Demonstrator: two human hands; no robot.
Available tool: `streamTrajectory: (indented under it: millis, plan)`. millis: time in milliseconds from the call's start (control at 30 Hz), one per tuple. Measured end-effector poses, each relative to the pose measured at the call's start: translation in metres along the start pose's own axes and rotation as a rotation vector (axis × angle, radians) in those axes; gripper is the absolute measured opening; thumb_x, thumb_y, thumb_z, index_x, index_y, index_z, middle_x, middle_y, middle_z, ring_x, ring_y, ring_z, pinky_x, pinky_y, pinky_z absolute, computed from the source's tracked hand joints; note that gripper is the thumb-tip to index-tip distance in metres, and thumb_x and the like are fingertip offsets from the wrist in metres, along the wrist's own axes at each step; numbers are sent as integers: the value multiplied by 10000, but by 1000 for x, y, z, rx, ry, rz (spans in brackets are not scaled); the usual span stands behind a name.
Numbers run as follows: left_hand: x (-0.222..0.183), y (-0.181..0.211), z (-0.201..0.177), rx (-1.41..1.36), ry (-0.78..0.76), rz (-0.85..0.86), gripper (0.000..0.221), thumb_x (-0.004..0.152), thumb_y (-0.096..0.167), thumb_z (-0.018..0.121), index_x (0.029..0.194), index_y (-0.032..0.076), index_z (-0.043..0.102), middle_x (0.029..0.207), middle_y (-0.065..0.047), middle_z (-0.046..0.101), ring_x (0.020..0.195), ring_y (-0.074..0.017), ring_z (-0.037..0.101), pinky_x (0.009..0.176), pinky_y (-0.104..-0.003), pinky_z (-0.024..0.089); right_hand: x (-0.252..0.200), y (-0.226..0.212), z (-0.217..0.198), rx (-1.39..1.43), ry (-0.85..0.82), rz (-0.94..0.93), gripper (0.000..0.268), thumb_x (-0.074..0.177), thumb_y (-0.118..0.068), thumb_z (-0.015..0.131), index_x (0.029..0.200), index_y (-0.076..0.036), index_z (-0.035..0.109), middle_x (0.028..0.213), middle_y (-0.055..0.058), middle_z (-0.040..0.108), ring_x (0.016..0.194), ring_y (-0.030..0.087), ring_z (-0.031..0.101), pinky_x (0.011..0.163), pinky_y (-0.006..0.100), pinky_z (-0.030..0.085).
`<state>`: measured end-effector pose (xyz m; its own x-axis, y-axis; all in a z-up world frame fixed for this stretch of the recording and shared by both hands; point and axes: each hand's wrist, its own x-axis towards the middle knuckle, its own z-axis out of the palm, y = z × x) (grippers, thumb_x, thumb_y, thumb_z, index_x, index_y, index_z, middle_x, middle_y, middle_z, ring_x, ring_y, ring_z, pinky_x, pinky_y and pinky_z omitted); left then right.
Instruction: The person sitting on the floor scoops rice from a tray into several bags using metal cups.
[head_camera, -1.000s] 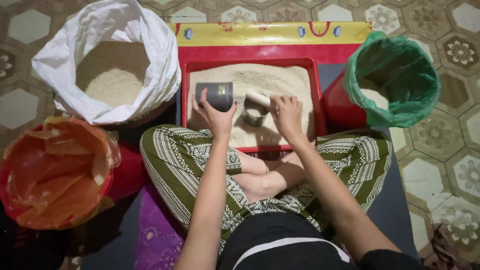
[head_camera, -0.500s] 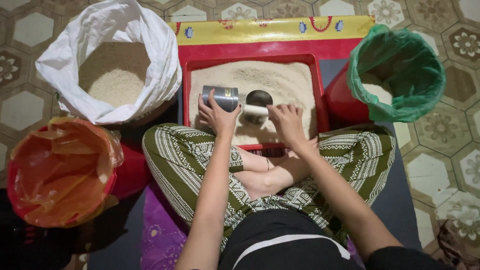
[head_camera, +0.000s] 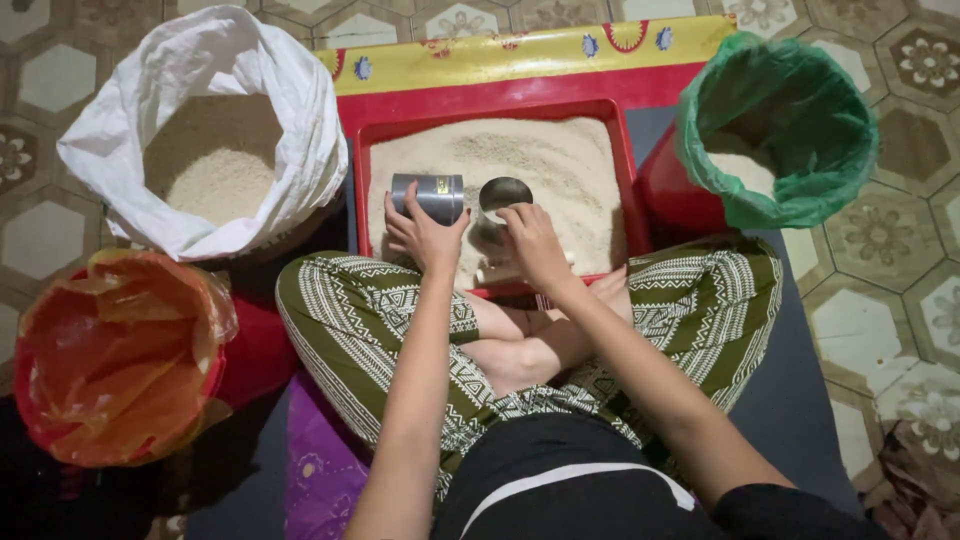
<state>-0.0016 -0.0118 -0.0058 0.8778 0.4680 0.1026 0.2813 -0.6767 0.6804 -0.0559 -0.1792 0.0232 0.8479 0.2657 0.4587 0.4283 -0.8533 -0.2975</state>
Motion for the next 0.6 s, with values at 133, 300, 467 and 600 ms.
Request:
streamTrajectory:
  millis: [133,300,467,600]
  plan:
    - [-2,4,-6,16,-16,-6,995,587,431,941,1430,330,423,1552,-106,229,1366,-405,351,1041,-692,325,-10,18,22,-179,-142,-52,247,934,-128,622,1171,-162,560,1012,19,610,1070,209,600,1107,376,390]
    - [-1,4,-5,11,-57,-32,1013,578,441,941,1441,338,421,1583,-115,213,1400,-414,334,1068,-760,296,-20,53,24,44,-102,9,106,935,-201,648,905,-191,547,808,20,604,866,220,628,1005,398,452]
    - [-3,8,-8,42,-60,-30,998,590,468,935,1432,337,416,1561,-123,231,1383,-404,351,1069,-722,298,-3,88,-50,270,35,156,150,916,-57,677,1052,-103,634,912,123,659,953,351,636,972,475,462]
    - [0,5,-4,24,-36,-1,1002,588,486,939,1431,311,427,1546,-156,240,1375,-429,340,1052,-689,300,9,110,-138,456,327,319,164,1010,8,545,1133,-32,646,980,189,665,996,367,638,982,502,454]
